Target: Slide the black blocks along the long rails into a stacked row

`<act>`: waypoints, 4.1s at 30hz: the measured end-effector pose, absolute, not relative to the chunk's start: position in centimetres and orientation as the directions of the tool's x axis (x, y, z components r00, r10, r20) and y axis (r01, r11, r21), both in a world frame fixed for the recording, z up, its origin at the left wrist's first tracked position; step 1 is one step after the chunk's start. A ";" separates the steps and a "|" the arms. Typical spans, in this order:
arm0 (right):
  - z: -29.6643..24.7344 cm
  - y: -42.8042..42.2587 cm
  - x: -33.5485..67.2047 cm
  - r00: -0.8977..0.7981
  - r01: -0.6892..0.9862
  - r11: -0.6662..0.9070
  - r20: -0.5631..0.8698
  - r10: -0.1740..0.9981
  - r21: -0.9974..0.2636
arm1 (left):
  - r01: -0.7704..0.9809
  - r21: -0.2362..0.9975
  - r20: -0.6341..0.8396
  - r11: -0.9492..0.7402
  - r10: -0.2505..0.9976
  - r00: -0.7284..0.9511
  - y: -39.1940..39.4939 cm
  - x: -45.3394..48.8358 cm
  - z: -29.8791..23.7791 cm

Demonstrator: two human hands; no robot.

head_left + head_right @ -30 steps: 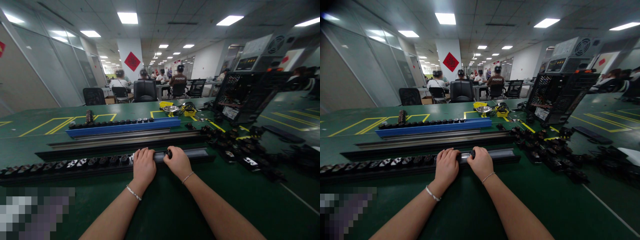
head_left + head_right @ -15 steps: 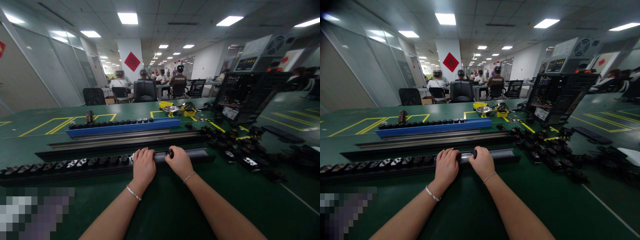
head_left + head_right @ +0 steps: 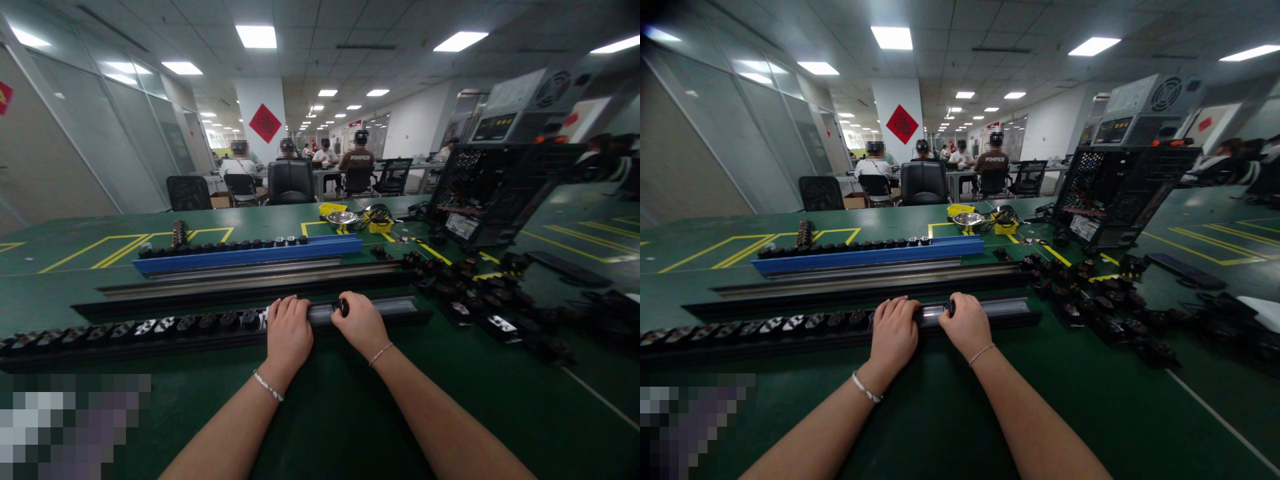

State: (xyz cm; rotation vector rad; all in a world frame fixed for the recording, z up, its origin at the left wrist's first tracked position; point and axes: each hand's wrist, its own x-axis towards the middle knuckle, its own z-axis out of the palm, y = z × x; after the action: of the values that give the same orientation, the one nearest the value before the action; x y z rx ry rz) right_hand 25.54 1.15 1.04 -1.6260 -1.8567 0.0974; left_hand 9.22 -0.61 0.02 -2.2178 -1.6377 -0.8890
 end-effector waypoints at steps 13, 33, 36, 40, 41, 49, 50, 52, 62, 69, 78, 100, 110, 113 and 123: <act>1.0 1.4 26.7 -0.008 0.858 0.221 0.417 0.909 -0.465 | 0.933 0.156 0.584 -0.325 0.792 0.178 -0.7 9.3 0.1; 0.9 1.7 27.5 0.010 0.851 0.219 0.433 0.901 -0.477 | 0.929 0.166 0.594 -0.332 0.785 0.174 -0.6 9.3 0.1; 1.1 1.7 28.4 0.037 0.854 0.192 0.425 0.905 -0.484 | 0.927 0.167 0.592 -0.336 0.786 0.179 -0.7 9.3 0.2; 1.1 1.7 28.9 0.033 0.857 0.189 0.417 0.908 -0.480 | 0.928 0.161 0.592 -0.335 0.785 0.180 -0.7 9.3 0.1; 1.2 1.7 29.0 0.025 0.861 0.190 0.414 0.910 -0.471 | 0.929 0.160 0.594 -0.333 0.784 0.179 -0.7 9.3 0.1; 1.4 1.5 29.1 0.031 0.909 0.136 0.389 0.921 -0.394 | 0.928 0.163 0.597 -0.334 0.782 0.176 -0.7 9.3 0.1; 1.4 1.5 29.1 0.034 0.913 0.132 0.393 0.919 -0.386 | 0.928 0.164 0.598 -0.335 0.782 0.177 -0.7 9.3 0.1; 1.4 1.5 29.1 0.047 0.919 0.117 0.399 0.916 -0.377 | 0.927 0.165 0.597 -0.336 0.782 0.177 -0.7 9.3 0.1; 1.5 1.6 29.3 0.057 0.928 0.079 0.349 0.936 -0.364 | 0.928 0.165 0.588 -0.333 0.789 0.178 -0.7 9.3 0.2; 1.8 1.7 29.7 0.073 0.926 0.057 0.326 0.943 -0.372 | 0.931 0.163 0.585 -0.327 0.792 0.176 -0.7 9.4 0.2; 2.1 2.1 31.0 0.087 0.944 0.007 0.271 0.959 -0.330 | 0.933 0.156 0.584 -0.324 0.792 0.177 -0.7 9.3 0.1; 2.0 2.6 31.9 0.061 0.930 0.025 0.220 0.974 -0.367 | 0.930 0.157 0.590 -0.332 0.787 0.181 -0.6 9.2 -0.1; 1.7 2.5 32.0 0.069 0.940 0.029 0.273 0.960 -0.340 | 0.935 0.135 0.603 -0.328 0.776 0.185 -0.5 9.1 0.2; 1.6 2.3 32.1 0.077 0.934 0.029 0.281 0.957 -0.355 | 0.938 0.100 0.611 -0.331 0.765 0.205 -1.0 9.0 0.5; 1.3 1.9 32.0 0.114 0.925 0.011 0.304 0.946 -0.381 | 0.969 0.008 0.540 -0.248 0.817 0.205 -4.3 7.4 -1.0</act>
State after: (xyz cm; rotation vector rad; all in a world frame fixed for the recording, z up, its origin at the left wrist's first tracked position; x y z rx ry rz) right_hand 31.95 1.91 1.35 -1.9125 -1.8108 0.0576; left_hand 7.44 -4.32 -1.02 -2.1528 -1.6746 -0.6376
